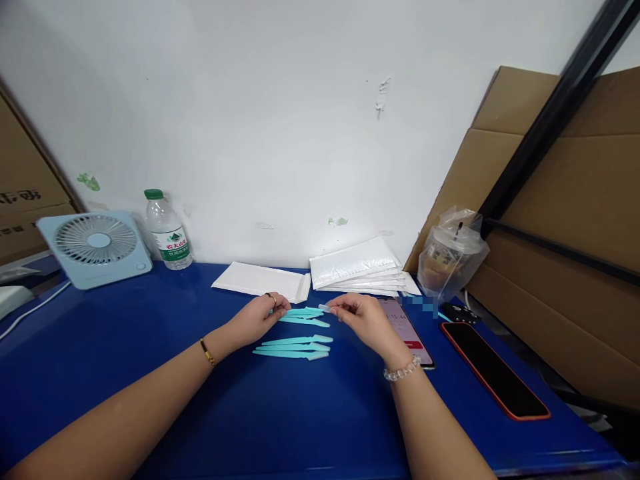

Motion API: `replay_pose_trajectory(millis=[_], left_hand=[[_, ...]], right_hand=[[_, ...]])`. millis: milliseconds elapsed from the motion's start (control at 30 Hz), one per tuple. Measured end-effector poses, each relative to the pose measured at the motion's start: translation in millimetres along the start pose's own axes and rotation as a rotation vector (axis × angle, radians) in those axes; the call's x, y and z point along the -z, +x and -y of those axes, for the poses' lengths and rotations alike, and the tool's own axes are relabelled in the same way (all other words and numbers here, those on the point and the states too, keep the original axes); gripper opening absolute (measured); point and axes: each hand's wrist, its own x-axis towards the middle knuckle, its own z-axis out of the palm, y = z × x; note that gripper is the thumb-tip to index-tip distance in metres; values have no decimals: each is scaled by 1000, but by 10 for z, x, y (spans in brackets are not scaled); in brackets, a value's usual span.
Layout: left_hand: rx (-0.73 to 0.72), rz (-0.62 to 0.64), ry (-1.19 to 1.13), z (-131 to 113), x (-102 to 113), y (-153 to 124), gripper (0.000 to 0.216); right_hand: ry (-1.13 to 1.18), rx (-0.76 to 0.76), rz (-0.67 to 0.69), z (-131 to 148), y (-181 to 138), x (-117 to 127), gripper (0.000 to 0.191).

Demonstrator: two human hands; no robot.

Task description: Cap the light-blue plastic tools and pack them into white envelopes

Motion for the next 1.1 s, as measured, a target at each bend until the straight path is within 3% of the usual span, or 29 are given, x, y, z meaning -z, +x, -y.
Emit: replay_pose_trajectory(millis=[1100], left_hand=[[6, 13, -10, 17, -13, 9, 17]], right_hand=[[-66, 25, -50, 79, -21, -4, 22]])
